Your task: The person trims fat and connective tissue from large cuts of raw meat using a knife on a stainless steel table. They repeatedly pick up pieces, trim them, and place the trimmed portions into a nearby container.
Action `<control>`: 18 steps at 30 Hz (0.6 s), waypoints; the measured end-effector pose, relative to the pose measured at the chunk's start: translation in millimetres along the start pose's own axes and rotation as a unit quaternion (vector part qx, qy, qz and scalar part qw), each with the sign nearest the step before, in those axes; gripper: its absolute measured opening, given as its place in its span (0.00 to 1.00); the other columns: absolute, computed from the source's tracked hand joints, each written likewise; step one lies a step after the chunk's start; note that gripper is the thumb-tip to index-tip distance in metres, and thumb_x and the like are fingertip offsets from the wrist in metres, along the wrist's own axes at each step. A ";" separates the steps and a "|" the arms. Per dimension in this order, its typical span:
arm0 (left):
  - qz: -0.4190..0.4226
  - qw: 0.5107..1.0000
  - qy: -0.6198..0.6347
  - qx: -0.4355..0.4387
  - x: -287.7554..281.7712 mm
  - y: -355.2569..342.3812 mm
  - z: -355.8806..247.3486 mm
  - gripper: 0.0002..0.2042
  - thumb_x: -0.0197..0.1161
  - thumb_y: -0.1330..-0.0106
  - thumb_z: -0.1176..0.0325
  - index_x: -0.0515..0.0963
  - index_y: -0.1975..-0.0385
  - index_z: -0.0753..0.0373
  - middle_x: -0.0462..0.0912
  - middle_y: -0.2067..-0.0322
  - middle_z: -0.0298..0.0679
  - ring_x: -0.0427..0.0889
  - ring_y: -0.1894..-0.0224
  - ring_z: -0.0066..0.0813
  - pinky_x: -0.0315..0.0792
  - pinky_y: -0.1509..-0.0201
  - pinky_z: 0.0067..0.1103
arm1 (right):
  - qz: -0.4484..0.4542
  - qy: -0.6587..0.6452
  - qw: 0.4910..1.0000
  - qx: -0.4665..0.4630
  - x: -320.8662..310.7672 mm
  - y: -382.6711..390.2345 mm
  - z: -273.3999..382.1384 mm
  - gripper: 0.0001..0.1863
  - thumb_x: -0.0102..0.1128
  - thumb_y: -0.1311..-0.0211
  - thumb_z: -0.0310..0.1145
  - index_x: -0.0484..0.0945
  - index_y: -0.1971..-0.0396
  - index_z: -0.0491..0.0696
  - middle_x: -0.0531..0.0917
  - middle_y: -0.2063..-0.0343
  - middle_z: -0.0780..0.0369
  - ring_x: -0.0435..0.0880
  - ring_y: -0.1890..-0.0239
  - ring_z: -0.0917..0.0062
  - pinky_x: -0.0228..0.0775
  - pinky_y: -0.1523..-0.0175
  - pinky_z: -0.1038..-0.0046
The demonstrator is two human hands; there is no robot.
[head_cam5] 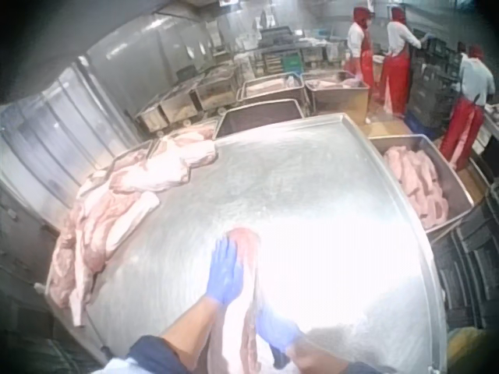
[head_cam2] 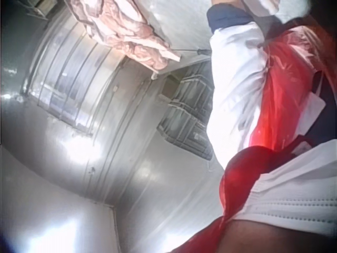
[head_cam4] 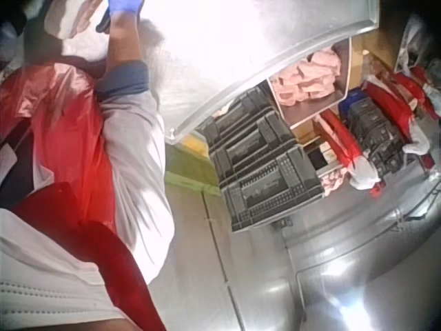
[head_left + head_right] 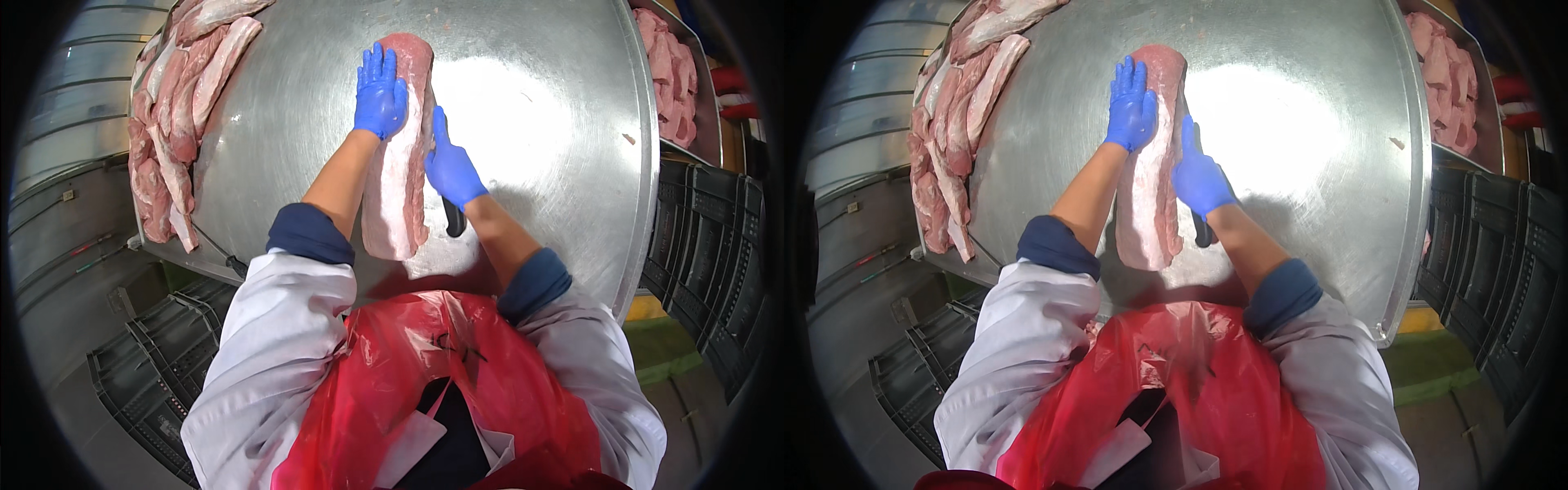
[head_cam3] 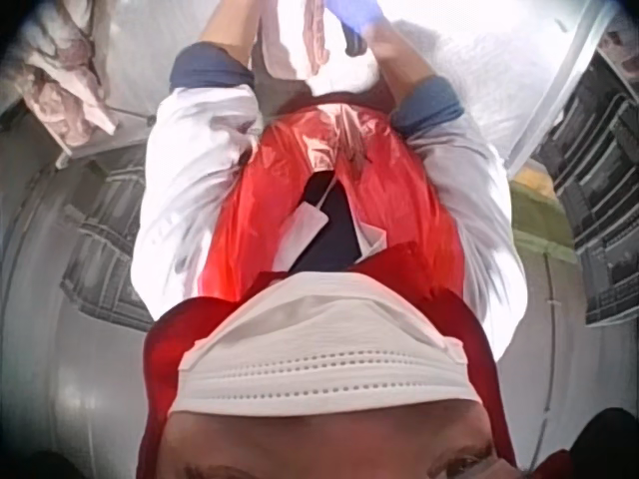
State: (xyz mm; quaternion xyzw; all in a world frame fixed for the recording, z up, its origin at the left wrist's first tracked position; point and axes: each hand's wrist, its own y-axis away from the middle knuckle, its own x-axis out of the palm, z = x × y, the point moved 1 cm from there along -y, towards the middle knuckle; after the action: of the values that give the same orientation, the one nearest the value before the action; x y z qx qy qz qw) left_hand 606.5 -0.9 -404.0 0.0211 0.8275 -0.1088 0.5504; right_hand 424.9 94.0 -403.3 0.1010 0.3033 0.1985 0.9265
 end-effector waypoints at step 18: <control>-0.014 0.999 -0.022 -0.028 -8.0 100.6 -28.1 0.33 0.46 0.30 0.63 0.52 0.26 0.70 0.46 0.24 0.55 0.42 0.21 0.56 0.38 0.21 0.47 | 0.075 0.017 0.997 0.023 18.5 65.0 10.8 0.46 0.47 0.35 0.28 0.31 0.23 0.49 0.83 0.68 0.39 0.85 0.67 0.46 0.77 0.57 0.53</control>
State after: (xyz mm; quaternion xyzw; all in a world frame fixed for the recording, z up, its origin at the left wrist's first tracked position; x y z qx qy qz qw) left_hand 599.7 103.7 -402.1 -0.0085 0.8183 -0.0938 0.5670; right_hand 425.0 159.8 -384.3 0.1413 0.3154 0.2619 0.9011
